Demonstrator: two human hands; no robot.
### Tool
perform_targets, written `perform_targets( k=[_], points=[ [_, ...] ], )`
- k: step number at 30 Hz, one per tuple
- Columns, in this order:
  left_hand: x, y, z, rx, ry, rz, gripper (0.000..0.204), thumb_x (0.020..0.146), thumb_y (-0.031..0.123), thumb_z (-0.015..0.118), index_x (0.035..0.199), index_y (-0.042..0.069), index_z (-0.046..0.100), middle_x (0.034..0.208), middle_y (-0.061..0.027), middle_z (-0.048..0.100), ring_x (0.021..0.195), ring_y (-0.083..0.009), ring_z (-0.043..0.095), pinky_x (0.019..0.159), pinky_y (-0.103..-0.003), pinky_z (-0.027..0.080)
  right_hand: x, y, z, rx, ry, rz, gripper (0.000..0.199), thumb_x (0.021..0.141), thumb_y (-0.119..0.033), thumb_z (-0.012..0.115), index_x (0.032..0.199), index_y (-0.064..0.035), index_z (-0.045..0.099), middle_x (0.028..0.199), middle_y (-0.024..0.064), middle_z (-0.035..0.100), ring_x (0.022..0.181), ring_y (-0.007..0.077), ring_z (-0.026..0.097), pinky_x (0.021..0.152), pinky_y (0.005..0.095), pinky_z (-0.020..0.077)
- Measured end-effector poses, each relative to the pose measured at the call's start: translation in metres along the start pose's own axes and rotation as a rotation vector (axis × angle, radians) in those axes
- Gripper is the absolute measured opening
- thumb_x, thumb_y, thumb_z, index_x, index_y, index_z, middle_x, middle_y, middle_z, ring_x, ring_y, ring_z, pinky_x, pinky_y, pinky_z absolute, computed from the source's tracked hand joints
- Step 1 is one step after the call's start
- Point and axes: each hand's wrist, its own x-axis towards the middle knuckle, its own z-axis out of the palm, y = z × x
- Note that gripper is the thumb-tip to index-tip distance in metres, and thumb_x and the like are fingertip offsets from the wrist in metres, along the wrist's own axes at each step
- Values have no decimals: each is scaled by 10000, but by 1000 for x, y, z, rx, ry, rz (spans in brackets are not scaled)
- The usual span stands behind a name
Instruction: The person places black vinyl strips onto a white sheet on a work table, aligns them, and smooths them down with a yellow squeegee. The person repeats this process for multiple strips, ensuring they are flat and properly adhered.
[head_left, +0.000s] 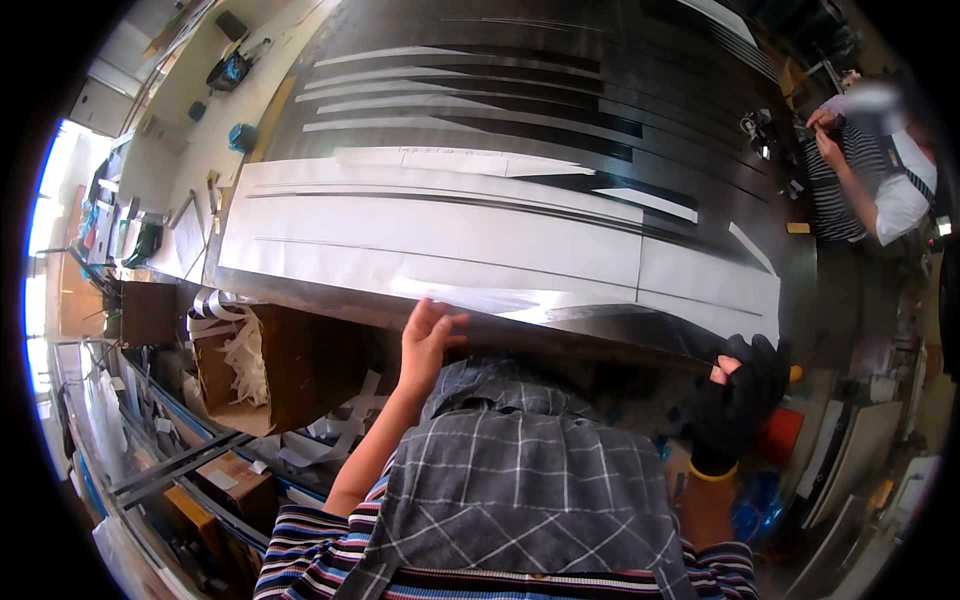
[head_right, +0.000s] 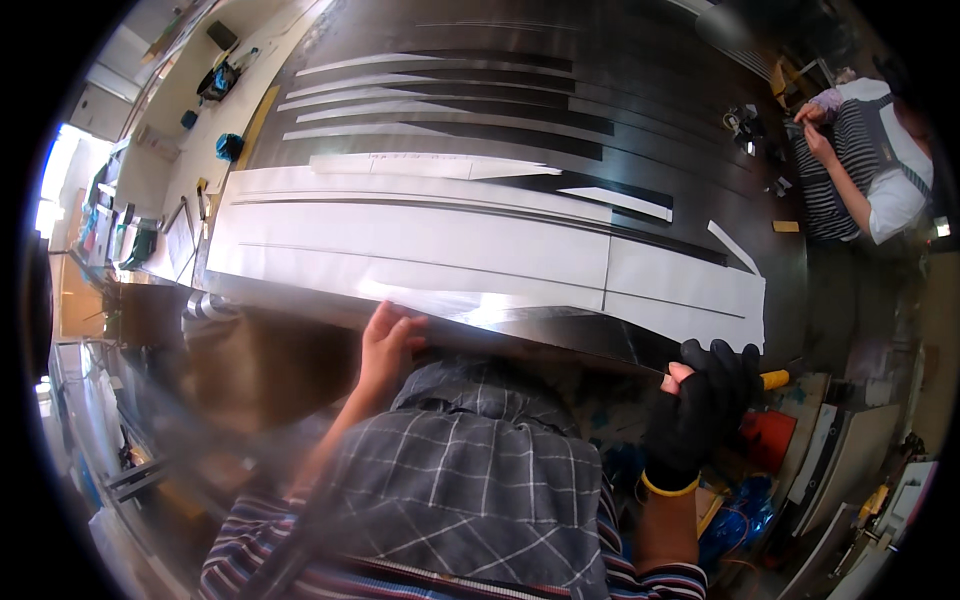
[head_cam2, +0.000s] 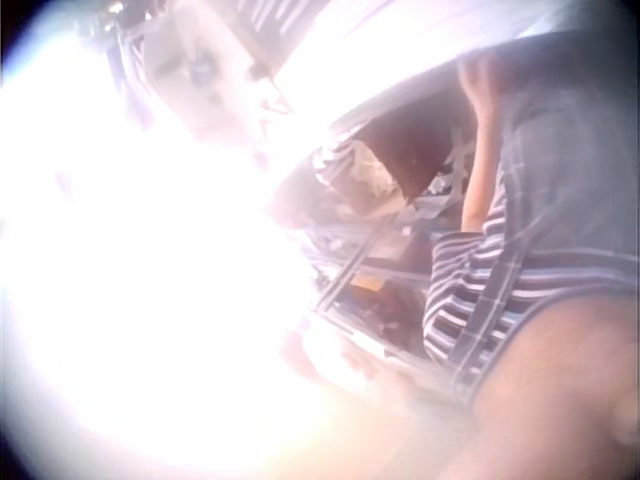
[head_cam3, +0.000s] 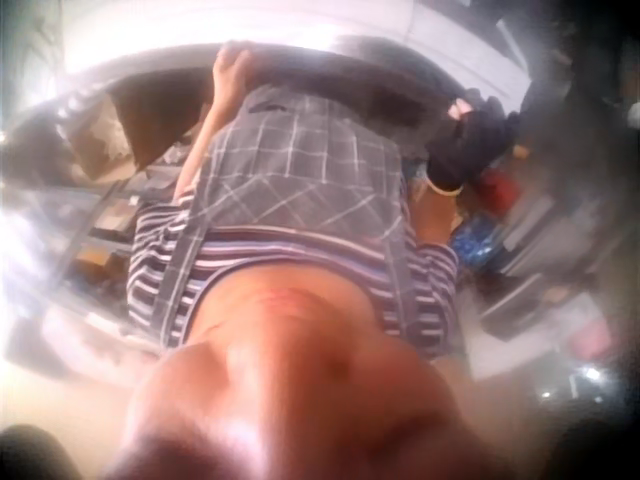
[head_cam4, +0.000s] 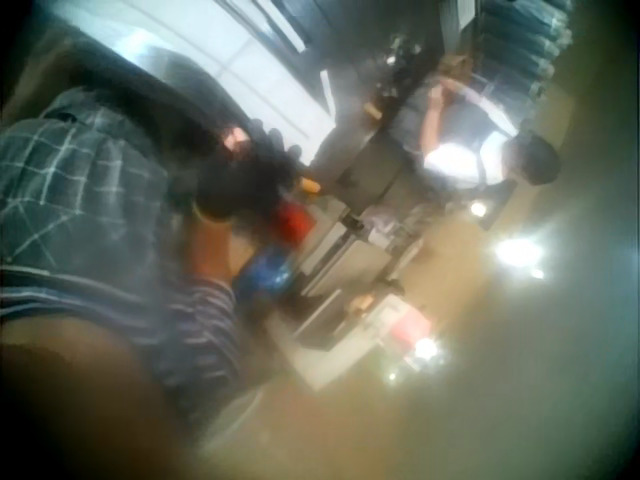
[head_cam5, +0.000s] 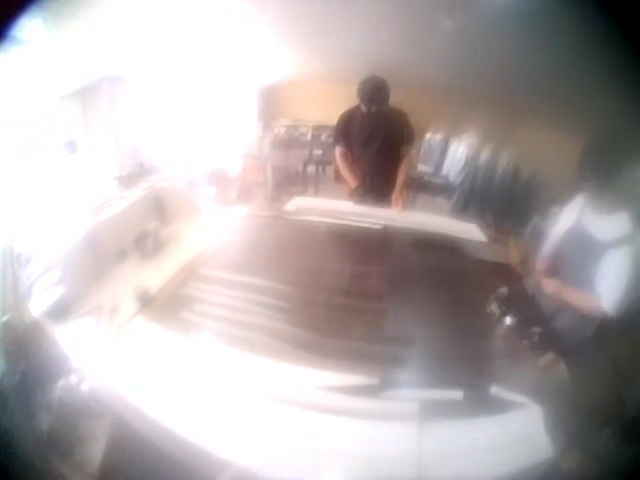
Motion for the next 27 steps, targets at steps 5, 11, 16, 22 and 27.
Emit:
perform_targets(
  k=[5,11,16,22,27],
  points=[
    [9,41,13,-174,179,322,583,976,6,480,1518,114,296,1492,-134,442,1265,-248,542,880,-299,535,6,0,-9,59,-43,-13,10,834,-68,614,842,-73,619,948,103,666,1018,316,616,1101,556,356],
    [39,102,-34,-666,113,446,619,975,-5,456,1539,136,242,1535,-140,384,1405,-297,396,1126,-478,367,-7,-8,22,215,-158,42,45,833,-99,648,808,-84,614,857,102,634,920,298,608,1037,529,403],
    [88,61,-129,-1280,-403,170,516,905,-50,507,1403,83,480,1368,-100,540,1264,-219,517,1088,-450,404,-23,6,54,517,-409,84,90,773,-57,695,826,-71,624,852,105,619,872,324,591,964,464,454],
    [106,28,-161,-784,147,104,481,908,37,599,1371,131,507,1286,-43,589,1143,-159,589,913,-341,497,-20,21,78,558,-479,82,124,791,-178,670,759,-58,672,716,135,646,755,333,617,726,427,486],
    [111,2,-145,-516,377,-32,440,914,131,637,1334,144,506,1263,-14,608,1155,-165,604,885,-359,514,-37,56,108,415,-722,86,113,769,-180,672,843,-100,704,798,116,683,822,320,641,800,445,478]
  ],
)
